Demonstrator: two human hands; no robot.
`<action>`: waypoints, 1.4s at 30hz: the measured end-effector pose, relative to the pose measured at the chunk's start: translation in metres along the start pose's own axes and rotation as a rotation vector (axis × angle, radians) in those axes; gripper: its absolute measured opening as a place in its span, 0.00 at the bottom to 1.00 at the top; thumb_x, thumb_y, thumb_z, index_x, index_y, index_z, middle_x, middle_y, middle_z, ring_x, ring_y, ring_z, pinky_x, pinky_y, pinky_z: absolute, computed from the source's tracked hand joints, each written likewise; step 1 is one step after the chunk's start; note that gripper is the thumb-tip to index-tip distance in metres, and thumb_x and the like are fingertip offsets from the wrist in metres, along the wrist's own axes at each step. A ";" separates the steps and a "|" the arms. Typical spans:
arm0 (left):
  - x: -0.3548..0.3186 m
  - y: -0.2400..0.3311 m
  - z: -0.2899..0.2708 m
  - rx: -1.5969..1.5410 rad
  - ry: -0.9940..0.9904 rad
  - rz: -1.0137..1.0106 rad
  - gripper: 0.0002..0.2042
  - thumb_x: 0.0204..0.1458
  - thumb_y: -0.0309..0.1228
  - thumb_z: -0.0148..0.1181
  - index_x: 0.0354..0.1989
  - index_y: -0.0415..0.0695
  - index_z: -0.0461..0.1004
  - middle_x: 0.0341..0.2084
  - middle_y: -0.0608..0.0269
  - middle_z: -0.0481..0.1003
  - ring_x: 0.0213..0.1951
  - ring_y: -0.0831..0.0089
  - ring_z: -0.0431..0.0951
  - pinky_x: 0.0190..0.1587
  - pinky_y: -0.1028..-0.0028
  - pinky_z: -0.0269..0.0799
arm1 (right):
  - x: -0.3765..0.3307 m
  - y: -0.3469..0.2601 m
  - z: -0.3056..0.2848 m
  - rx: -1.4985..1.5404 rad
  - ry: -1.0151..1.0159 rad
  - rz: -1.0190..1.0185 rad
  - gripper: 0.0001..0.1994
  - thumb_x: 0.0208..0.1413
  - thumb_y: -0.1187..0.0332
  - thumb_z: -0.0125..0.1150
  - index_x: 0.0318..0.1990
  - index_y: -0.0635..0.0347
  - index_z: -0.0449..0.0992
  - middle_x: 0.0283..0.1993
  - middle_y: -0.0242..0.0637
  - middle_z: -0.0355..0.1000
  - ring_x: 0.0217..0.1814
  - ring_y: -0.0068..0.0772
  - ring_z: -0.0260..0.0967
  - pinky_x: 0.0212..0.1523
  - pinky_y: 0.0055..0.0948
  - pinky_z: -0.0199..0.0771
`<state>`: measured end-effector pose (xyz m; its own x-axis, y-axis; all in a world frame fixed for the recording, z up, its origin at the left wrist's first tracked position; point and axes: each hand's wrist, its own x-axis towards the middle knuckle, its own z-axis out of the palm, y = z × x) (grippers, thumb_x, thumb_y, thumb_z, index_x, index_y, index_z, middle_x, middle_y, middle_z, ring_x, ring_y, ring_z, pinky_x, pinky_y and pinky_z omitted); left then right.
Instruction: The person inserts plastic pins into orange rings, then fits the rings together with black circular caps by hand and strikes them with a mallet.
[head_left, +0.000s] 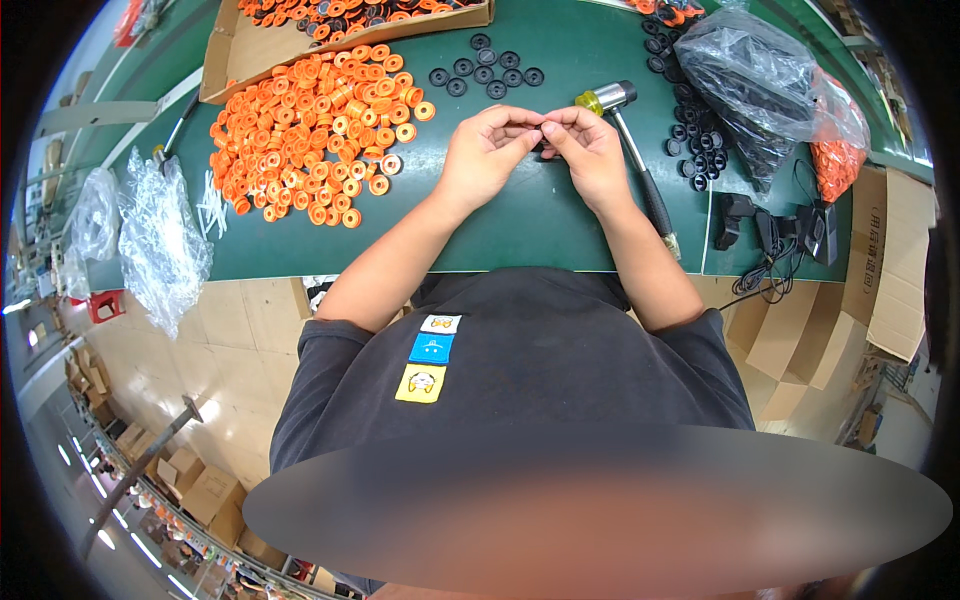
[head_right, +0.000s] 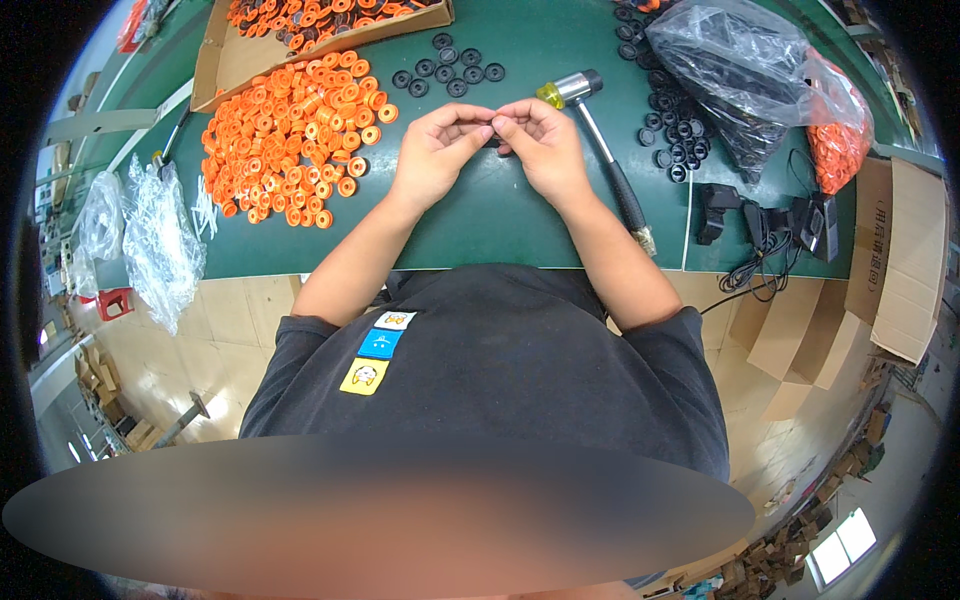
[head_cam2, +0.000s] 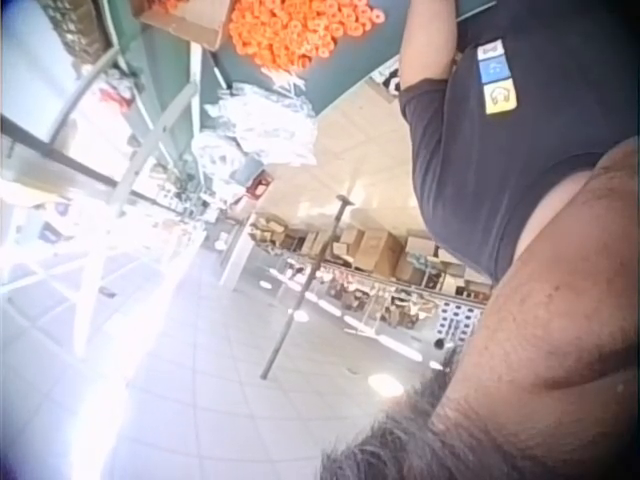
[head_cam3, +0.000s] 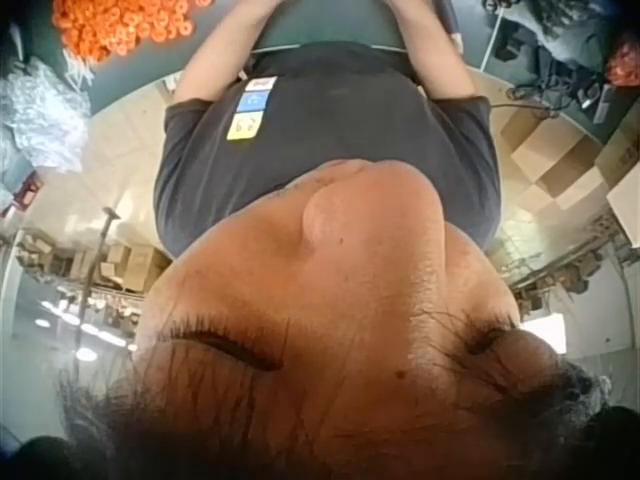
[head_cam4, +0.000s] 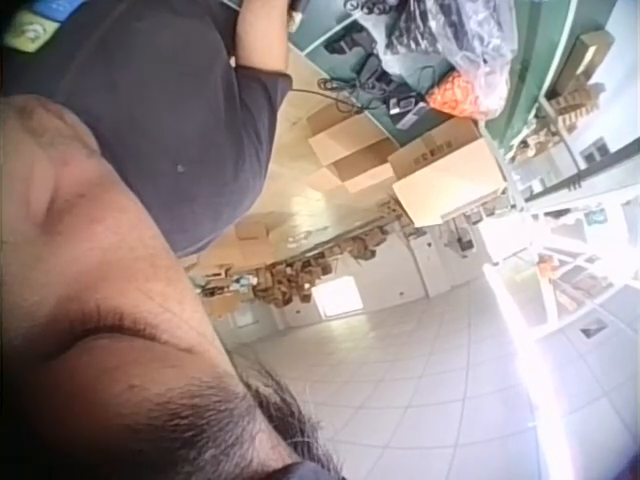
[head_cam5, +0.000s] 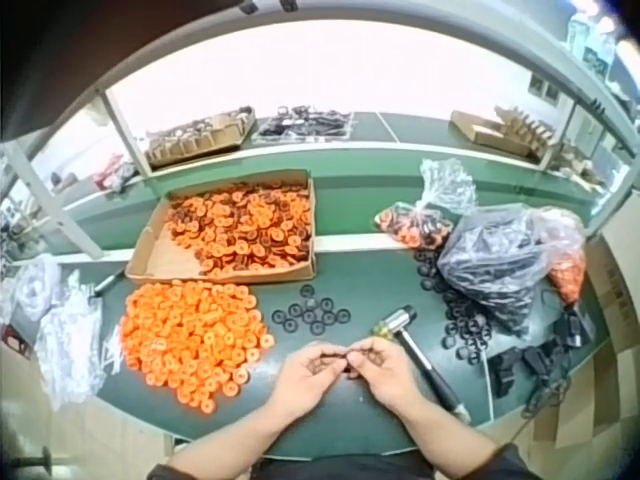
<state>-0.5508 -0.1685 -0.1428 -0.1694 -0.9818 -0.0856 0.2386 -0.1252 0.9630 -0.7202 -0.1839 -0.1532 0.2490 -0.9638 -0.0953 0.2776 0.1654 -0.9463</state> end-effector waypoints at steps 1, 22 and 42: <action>0.000 0.000 0.001 0.029 0.011 0.023 0.10 0.57 0.21 0.61 0.46 0.34 0.76 0.40 0.59 0.80 0.42 0.77 0.79 0.48 0.77 0.75 | 0.001 0.002 -0.001 -0.002 -0.001 -0.003 0.08 0.61 0.72 0.62 0.44 0.68 0.75 0.37 0.36 0.77 0.34 0.21 0.73 0.37 0.20 0.76; 0.002 0.005 -0.013 1.037 -0.085 0.452 0.09 0.51 0.26 0.61 0.40 0.40 0.80 0.34 0.56 0.76 0.35 0.65 0.79 0.40 0.69 0.74 | -0.045 -0.057 -0.063 -1.476 0.139 -0.080 0.21 0.49 0.65 0.70 0.49 0.63 0.74 0.39 0.46 0.73 0.41 0.49 0.73 0.42 0.43 0.73; 0.020 0.005 -0.035 0.426 0.099 0.058 0.08 0.59 0.28 0.58 0.43 0.39 0.79 0.32 0.68 0.80 0.34 0.84 0.76 0.40 0.80 0.72 | -0.075 -0.073 -0.028 -0.782 -0.192 0.090 0.15 0.64 0.74 0.55 0.56 0.63 0.63 0.22 0.27 0.67 0.19 0.18 0.62 0.21 0.22 0.60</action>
<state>-0.5189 -0.1936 -0.1484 -0.0701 -0.9970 -0.0324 -0.1737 -0.0198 0.9846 -0.7852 -0.1300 -0.0861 0.4139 -0.8895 -0.1937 -0.4621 -0.0219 -0.8865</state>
